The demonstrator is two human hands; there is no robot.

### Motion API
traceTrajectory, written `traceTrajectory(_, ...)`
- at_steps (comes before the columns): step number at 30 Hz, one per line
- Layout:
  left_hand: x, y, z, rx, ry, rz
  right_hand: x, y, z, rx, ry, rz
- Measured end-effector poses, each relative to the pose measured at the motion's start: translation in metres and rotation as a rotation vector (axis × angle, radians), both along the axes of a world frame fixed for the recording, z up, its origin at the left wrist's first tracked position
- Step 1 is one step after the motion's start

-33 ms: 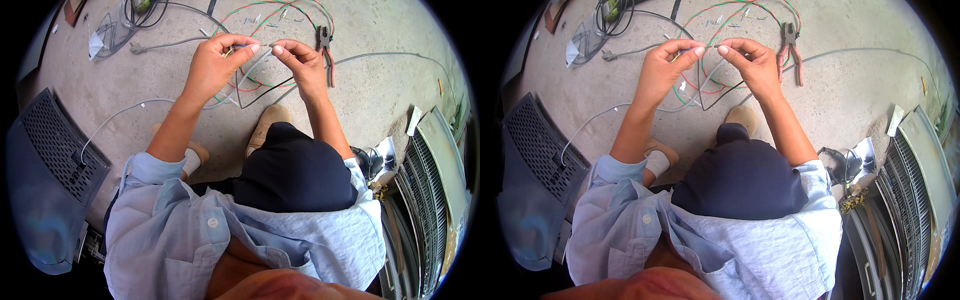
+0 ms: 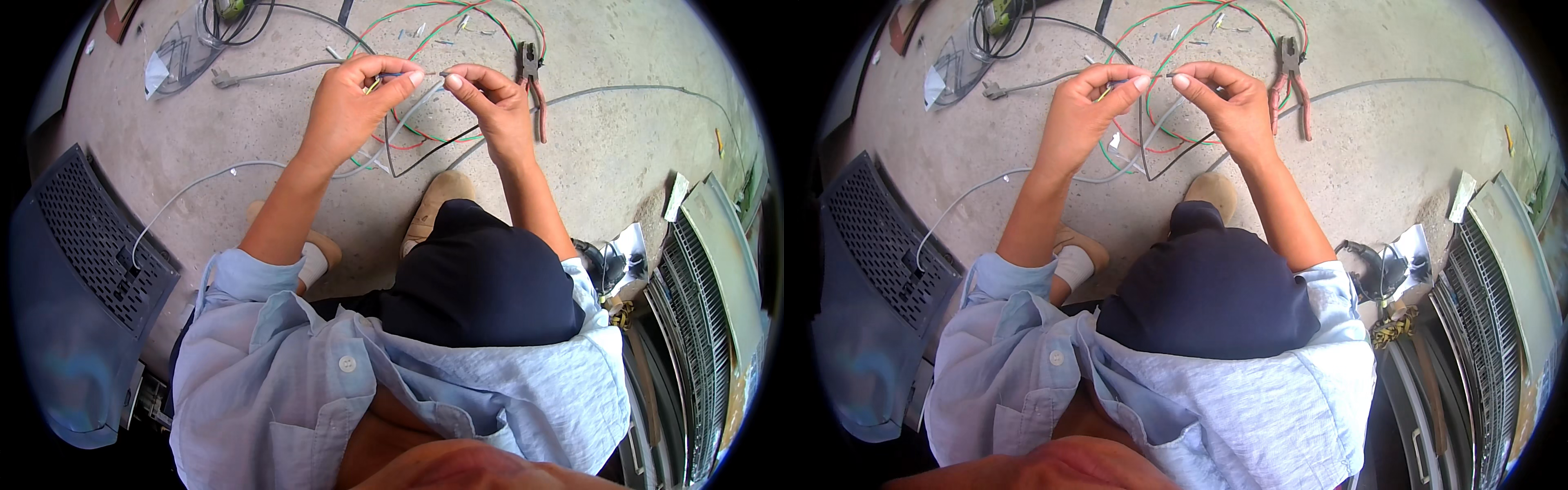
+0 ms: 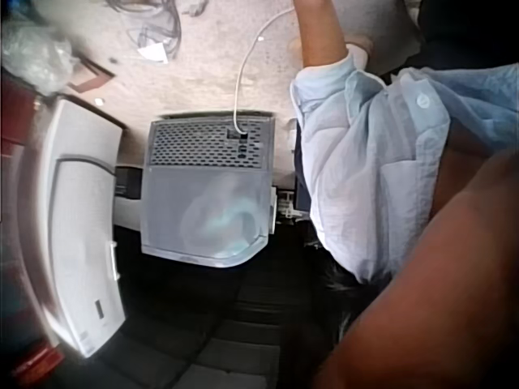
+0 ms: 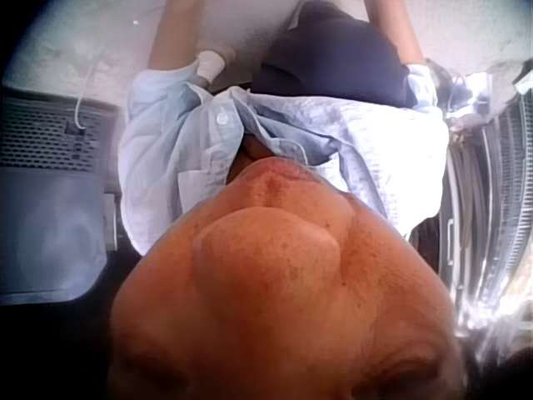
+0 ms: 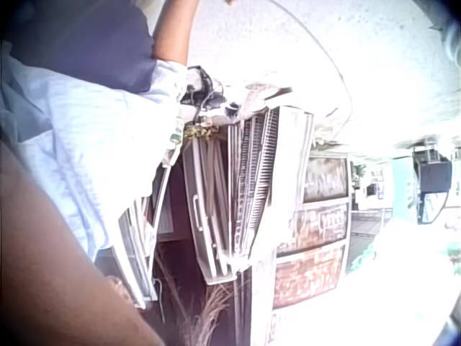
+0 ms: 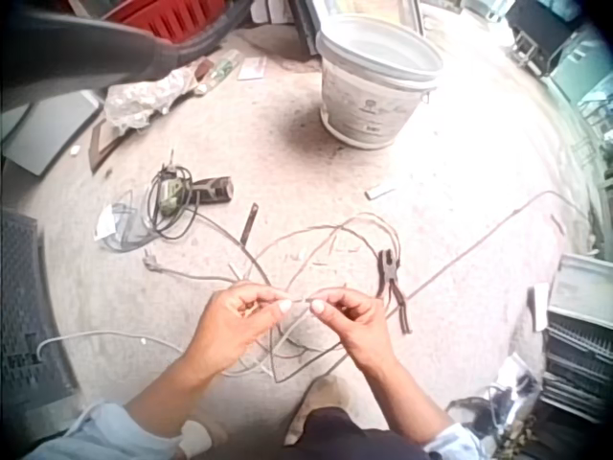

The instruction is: The person strips the ends of several wires with pliers, twists the exposed copper ends together to connect them, and then uses a piece of electrical tape to secure a connection to a larger cable.

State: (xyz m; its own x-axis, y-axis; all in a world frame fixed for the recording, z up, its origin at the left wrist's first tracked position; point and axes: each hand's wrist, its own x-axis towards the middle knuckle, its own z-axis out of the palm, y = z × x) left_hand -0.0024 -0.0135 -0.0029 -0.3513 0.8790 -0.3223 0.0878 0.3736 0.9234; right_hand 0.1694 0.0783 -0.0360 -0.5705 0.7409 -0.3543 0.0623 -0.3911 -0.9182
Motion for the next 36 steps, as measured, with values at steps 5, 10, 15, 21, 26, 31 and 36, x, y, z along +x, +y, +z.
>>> traceTrajectory(5,0.001,-0.003,-0.006,-0.006,0.035,-0.019,-0.004,-0.002,0.018,0.266,-0.154,0.075)
traceTrajectory(10,0.003,-0.003,-0.004,-0.028,0.004,-0.038,-0.008,0.003,0.024,0.799,-0.204,0.169)
traceTrajectory(15,0.002,-0.002,0.001,-0.101,-0.08,-0.088,-0.01,0.005,0.026,1.073,-0.241,0.174)
traceTrajectory(21,-0.002,0.0,0.005,-0.231,-0.259,-0.176,-0.012,0.002,0.031,1.126,-0.281,0.189)
traceTrajectory(26,-0.007,-0.001,-0.002,-0.261,-0.359,-0.209,-0.012,0.002,0.033,1.141,-0.295,0.237)
traceTrajectory(31,-0.008,-0.001,-0.006,-0.266,-0.388,-0.161,-0.015,0.002,0.036,1.1,-0.268,0.238)
traceTrajectory(36,-0.006,-0.003,-0.007,-0.258,-0.375,-0.123,-0.014,0.0,0.038,1.022,-0.315,0.264)
